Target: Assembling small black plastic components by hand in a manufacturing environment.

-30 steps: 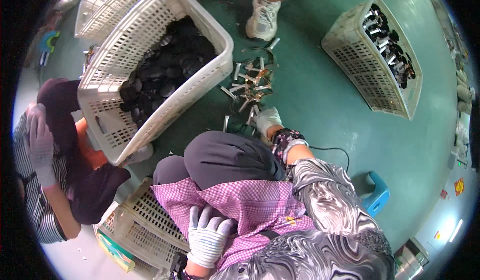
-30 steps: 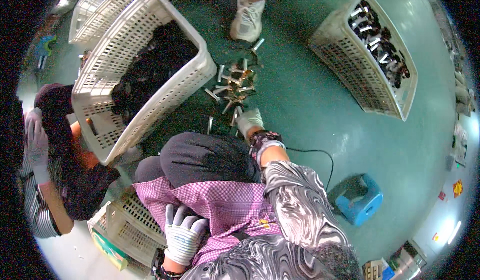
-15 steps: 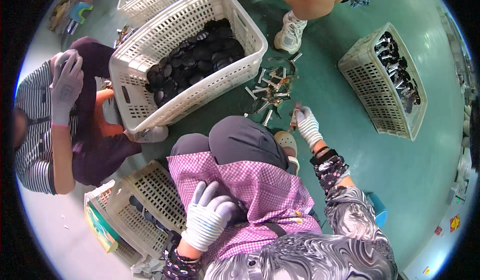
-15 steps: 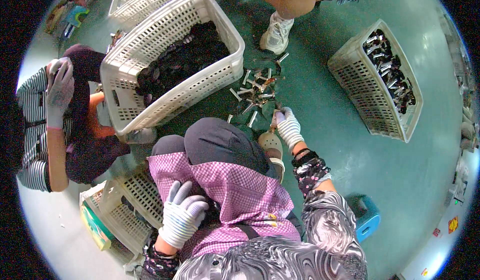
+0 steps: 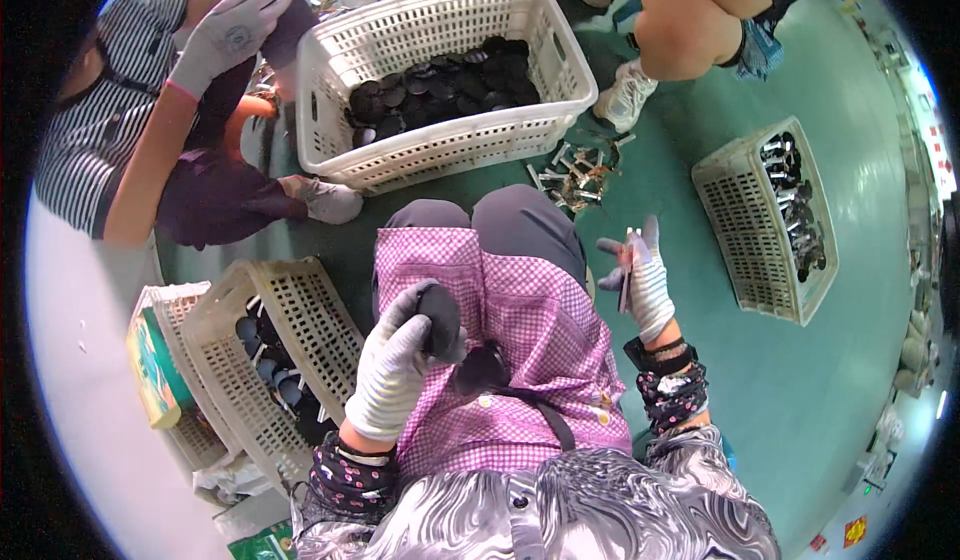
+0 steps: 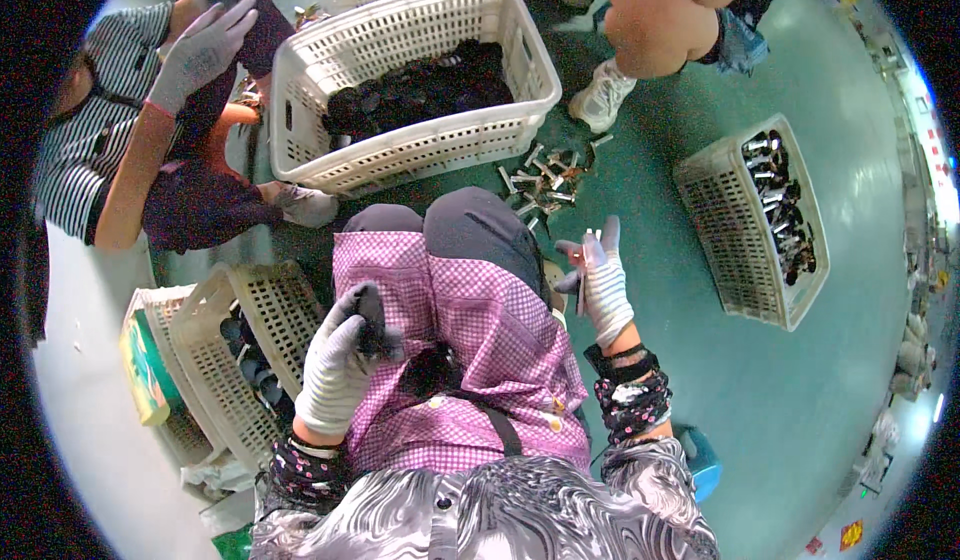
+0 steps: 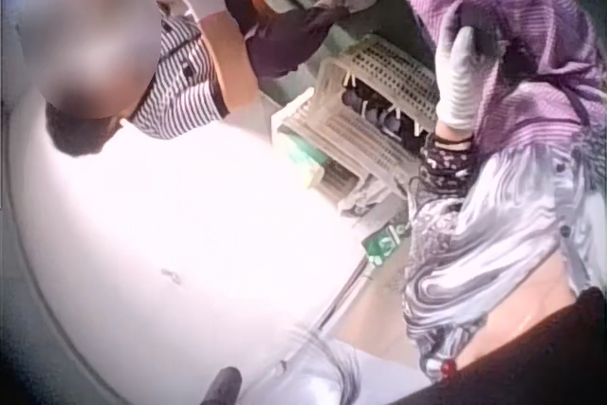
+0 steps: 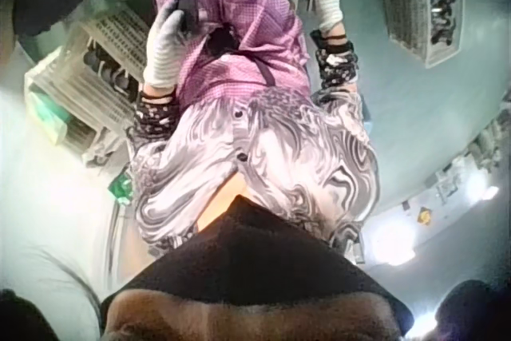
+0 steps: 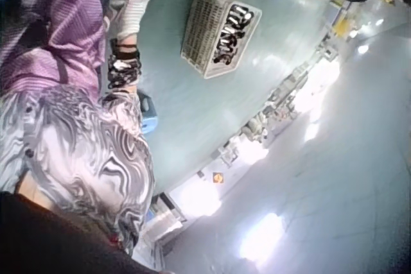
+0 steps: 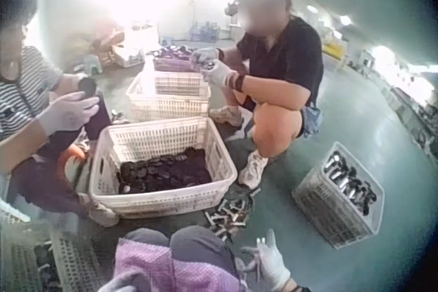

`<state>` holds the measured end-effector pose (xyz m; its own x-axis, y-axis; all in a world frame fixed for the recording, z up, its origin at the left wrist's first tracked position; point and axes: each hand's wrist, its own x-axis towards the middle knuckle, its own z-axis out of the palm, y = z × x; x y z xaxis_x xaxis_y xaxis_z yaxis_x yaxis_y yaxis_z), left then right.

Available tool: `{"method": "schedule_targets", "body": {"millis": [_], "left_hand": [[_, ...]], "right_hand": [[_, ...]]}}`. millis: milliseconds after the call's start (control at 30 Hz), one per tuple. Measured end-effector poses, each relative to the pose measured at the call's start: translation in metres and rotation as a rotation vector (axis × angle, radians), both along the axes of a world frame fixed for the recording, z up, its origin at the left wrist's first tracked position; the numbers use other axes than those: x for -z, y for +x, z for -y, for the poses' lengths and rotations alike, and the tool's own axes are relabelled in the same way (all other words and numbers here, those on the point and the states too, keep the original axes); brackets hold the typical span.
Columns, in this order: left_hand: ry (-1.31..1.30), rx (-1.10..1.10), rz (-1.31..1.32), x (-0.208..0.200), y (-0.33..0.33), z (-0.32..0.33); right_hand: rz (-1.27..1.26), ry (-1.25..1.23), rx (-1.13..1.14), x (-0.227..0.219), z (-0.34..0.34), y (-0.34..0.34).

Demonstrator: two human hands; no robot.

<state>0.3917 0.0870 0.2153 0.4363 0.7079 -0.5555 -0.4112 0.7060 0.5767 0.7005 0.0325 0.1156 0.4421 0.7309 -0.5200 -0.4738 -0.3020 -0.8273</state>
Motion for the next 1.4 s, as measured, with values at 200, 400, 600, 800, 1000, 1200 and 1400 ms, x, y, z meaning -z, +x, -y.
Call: {"method": "schedule_targets", "body": {"millis": [200,400,600,800,1000,1200,1400], "left_hand": [[-0.091,-0.059,0.225,0.008,-0.001,0.013],[-0.057,-0.086,0.516,0.027,-0.029,0.018],[-0.275,0.018,0.874,0.019,-0.014,0.008],[-0.228,0.009,0.896,0.0,-0.006,0.004],[-0.296,-0.333,1.077,-0.016,-0.007,0.013],[-0.049,-0.184,0.569,-0.001,0.007,-0.002],[0.011,-0.207,0.486,-0.013,0.01,0.002]], "right_hand": [[0.133,0.127,-0.136,0.022,0.018,0.009],[-0.184,0.137,-0.162,-0.023,0.01,-0.019],[-0.4,0.221,-0.209,-0.064,0.018,-0.026],[-0.827,0.442,-0.242,-0.087,0.016,-0.042],[-0.531,0.238,-0.309,-0.097,0.015,-0.073],[-0.282,0.293,-0.445,-0.146,0.026,-0.1],[-0.301,0.439,-0.718,-0.153,0.032,-0.139]]}}
